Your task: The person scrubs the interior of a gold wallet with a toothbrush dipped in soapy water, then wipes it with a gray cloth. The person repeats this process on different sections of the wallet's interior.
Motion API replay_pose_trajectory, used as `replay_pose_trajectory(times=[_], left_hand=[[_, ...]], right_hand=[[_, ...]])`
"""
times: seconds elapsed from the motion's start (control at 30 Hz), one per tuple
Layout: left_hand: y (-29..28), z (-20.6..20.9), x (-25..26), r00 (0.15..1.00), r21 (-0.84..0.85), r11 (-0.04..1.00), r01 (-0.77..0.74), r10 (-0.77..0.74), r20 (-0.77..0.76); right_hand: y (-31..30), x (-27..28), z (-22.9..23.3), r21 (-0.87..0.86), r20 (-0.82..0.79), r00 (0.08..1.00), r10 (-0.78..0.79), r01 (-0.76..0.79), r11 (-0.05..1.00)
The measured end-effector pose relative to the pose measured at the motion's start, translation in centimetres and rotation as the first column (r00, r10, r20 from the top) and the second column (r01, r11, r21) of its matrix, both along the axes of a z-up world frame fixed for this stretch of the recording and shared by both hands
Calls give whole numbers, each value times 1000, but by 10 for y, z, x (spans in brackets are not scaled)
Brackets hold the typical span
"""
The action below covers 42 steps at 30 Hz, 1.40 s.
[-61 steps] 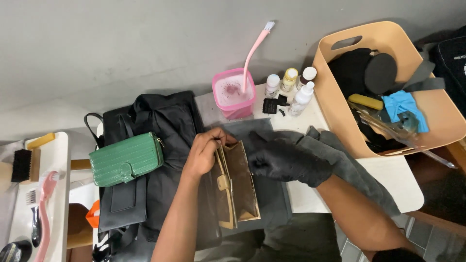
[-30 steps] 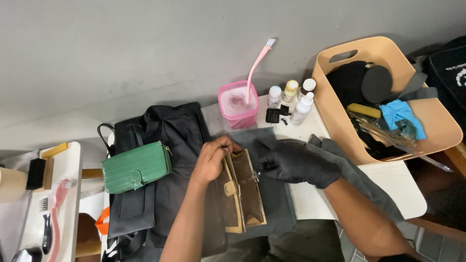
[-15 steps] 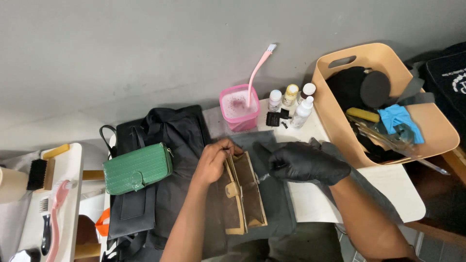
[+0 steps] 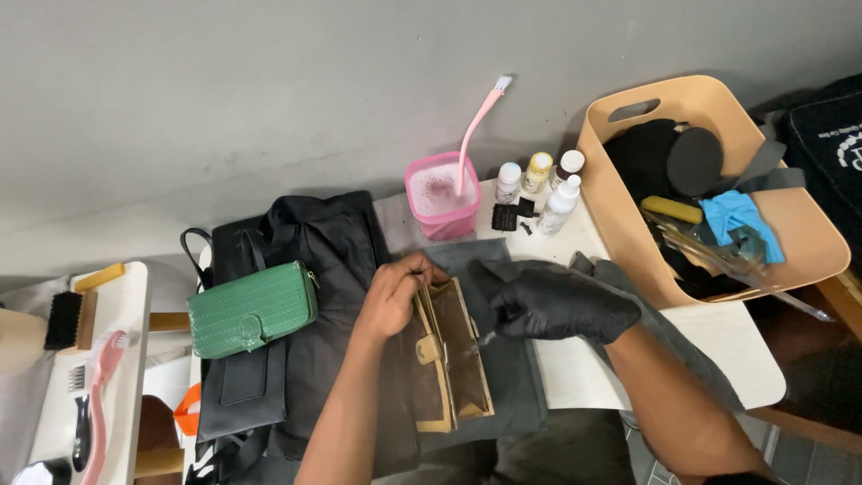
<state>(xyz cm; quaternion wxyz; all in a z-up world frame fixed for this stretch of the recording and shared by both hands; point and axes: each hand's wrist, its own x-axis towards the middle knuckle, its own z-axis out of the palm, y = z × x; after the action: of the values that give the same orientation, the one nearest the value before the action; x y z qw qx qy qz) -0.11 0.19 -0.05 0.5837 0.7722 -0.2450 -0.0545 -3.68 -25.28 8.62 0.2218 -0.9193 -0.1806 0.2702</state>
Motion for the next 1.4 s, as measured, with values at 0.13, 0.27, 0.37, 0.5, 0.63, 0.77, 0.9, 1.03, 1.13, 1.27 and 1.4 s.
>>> replay_pose_trajectory(times=[0.13,0.27,0.37,0.5,0.63,0.77,0.9,1.03,1.13,1.27,1.4], left_hand=[[0,0,-3,1000,28,999,-18,18,11],[0,3,2,1000,-18,1000,1,-1,-1],[1,2,1,1000,-13,1000,5,-6,-12],[2,-2,1,1000,1,1000,0,0,-10],[3,-9,3,1000,-6,1000,4,-4,-4],[3,-11,2,999,-12,1000,-15,16,32],[-2,9,0,997,4,999,-34,34,76],[-2,9,-1,996,-6,998,-58,58,69],[0,-2,-2,998,-25,999,-48,49,49],[-2,-4,2,997,-83,996,-38,43,59],[1,-6,4,998,-98,995,-9,14,53]], right_hand=[[4,5,-30,-40,181,980,-83,92,995],[6,10,-41,-120,251,967,-46,78,990],[3,18,-43,-101,224,971,-90,115,988],[8,14,-24,-194,114,992,-54,76,978],[14,6,-20,-51,122,992,-12,19,999],[12,-10,-46,-37,63,997,51,-48,998],[11,-11,-46,-122,93,993,67,-56,991],[26,-27,2,-196,101,990,94,-73,978],[20,-33,-27,-39,-1,983,184,-184,982],[24,-31,21,-120,200,975,92,-68,990],[28,-29,6,-31,236,967,97,-92,995]])
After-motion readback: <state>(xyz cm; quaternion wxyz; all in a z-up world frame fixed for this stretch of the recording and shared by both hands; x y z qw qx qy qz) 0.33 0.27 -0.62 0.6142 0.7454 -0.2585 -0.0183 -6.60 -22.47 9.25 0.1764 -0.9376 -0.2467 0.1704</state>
